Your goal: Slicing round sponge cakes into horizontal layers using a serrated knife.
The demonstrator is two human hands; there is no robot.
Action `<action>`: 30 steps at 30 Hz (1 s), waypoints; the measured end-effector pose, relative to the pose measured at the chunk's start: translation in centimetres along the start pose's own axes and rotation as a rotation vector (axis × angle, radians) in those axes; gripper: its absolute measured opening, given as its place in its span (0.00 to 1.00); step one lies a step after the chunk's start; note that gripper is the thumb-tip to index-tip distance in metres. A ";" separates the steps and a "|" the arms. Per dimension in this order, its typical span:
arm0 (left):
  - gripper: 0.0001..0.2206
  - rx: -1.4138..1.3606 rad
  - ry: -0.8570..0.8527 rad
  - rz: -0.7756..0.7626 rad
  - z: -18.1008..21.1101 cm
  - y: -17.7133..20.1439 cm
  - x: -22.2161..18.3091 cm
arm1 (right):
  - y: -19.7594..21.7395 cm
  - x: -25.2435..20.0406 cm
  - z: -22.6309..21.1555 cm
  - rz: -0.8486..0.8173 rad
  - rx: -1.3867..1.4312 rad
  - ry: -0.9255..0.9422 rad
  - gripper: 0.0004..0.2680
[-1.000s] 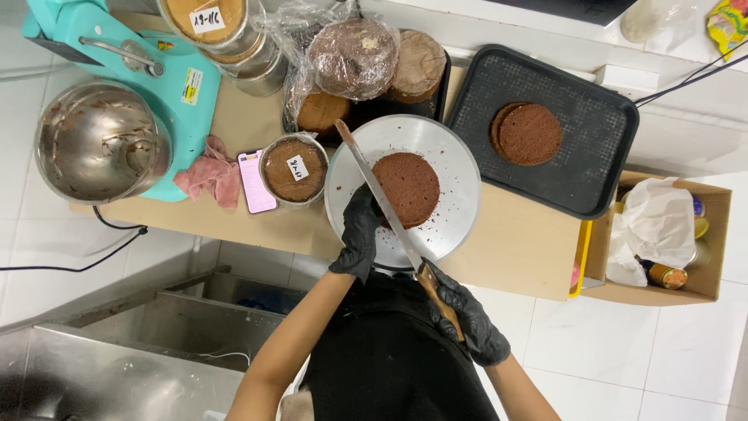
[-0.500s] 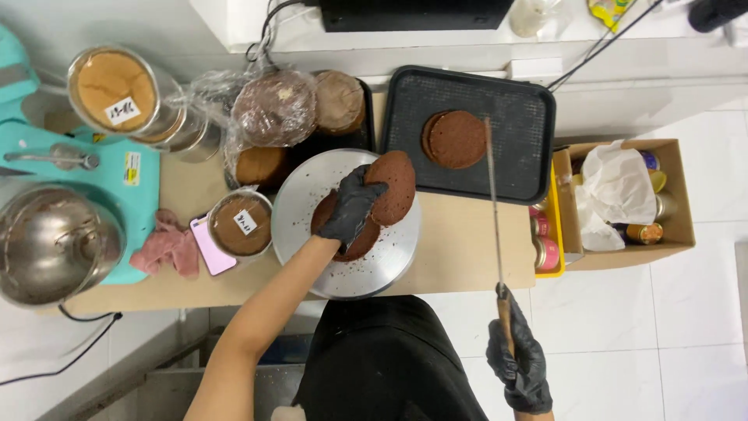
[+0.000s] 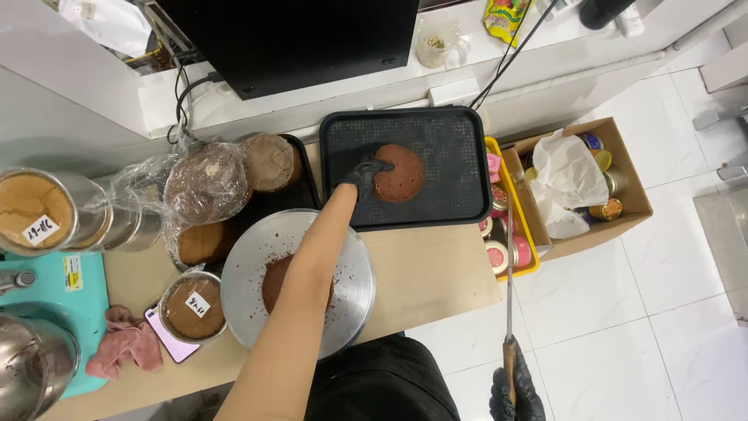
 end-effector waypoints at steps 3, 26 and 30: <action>0.36 0.087 -0.038 0.024 -0.2 0.8 2.1 | -1.1 0.7 0.3 0.041 -0.149 -0.065 0.20; 0.32 0.068 -0.642 0.522 -8.1 12.8 -44.1 | -8.5 1.3 8.7 -0.301 -0.945 -0.245 0.22; 0.30 -0.446 -0.516 0.377 -7.9 12.3 -43.5 | -9.8 0.5 9.6 -0.360 -1.014 -0.102 0.22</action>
Point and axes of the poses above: each hand's wrist, its own x-axis towards the middle knuckle, its own y-axis out of the back of the hand, z = x × y, the point moved 8 cm from there along x, towards the middle knuckle, and after that the axes turned 8 degrees about -x, right-handed, at the moved point
